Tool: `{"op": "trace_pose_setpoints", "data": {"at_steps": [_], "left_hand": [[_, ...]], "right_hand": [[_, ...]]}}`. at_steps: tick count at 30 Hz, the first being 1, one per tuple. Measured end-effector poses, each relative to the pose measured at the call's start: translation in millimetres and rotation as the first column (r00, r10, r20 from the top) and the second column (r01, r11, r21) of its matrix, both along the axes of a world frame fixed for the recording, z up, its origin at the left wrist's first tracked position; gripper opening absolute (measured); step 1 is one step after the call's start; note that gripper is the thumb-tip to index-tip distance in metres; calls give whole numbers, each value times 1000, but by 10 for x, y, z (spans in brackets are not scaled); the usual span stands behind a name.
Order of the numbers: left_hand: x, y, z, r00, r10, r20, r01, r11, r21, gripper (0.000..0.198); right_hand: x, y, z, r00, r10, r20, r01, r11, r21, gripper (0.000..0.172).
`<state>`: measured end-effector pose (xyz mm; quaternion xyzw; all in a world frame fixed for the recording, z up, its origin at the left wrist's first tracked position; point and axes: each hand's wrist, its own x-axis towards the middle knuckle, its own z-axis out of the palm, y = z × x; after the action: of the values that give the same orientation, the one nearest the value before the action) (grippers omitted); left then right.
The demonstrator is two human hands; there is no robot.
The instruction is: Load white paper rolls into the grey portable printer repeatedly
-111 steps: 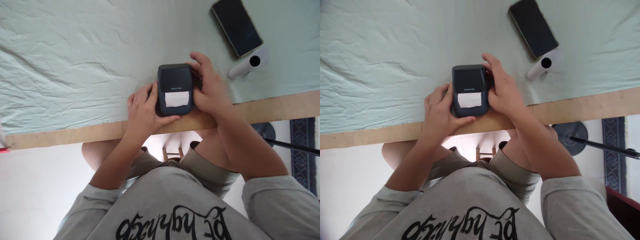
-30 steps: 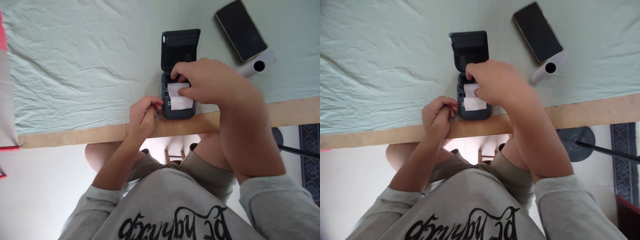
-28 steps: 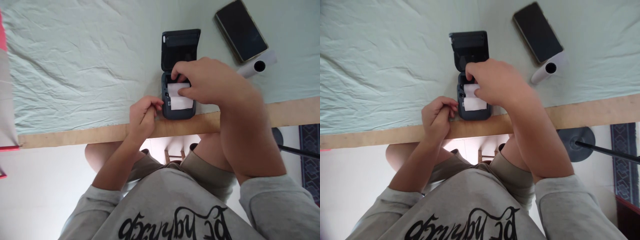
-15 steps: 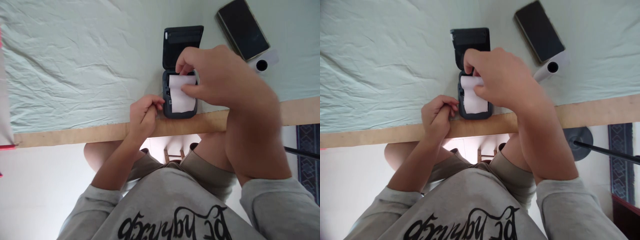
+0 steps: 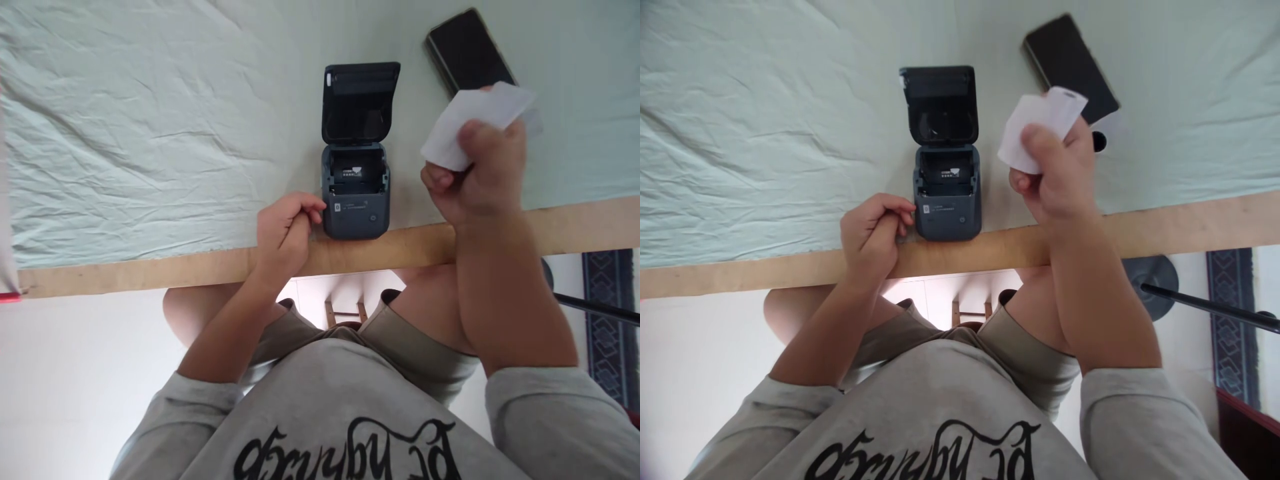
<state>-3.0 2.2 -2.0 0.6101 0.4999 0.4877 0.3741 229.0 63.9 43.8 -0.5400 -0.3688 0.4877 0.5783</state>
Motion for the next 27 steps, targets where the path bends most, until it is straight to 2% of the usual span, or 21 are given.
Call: {"op": "trace_pose_setpoints", "data": {"at_steps": [1, 3, 6, 8, 10, 12, 15, 21, 23, 27], "left_hand": [[0, 1, 0, 1000, 0, 2, 0, 1000, 0, 37], [3, 3, 1, 1000, 1, 2, -1, 1000, -7, 36], [14, 13, 4, 1000, 12, -16, -13, 1000, -25, 34], [22, 21, 10, 999, 19, -27, -20, 1000, -17, 32], [28, 28, 18, 999, 21, -36, -21, 1000, -2, 32], [29, 31, 26, 999, 20, -43, -20, 1000, 9, 32], [23, 28, 29, 998, 17, -56, -16, 1000, 13, 31], [18, 23, 21, 998, 15, -60, -14, 1000, 18, 32], [20, 24, 24, 998, 14, -55, -13, 1000, 26, 32], [20, 18, 26, 998, 11, -60, -11, 1000, 8, 32]], "right_hand": [[15, -1, -74, 992, -4, 128, 2, 1000, 14, 34], [69, -12, -197, 919, 23, 394, -40, 999, 34, 35], [163, -36, -259, 697, 53, 715, -108, 994, 31, 35], [203, -42, -234, 540, 62, 840, -137, 990, 15, 31], [221, -33, -205, 457, 64, 887, -154, 988, 9, 23], [227, -14, -201, 443, 51, 895, -165, 986, 25, 22], [227, 15, -225, 432, 59, 900, -181, 983, 22, 30], [204, 3, -219, 415, 161, 895, -170, 981, -97, 50], [208, -42, -211, 443, 105, 891, -180, 983, -26, 51], [289, -175, -205, 534, -161, 830, -146, 949, 279, 35]]}}
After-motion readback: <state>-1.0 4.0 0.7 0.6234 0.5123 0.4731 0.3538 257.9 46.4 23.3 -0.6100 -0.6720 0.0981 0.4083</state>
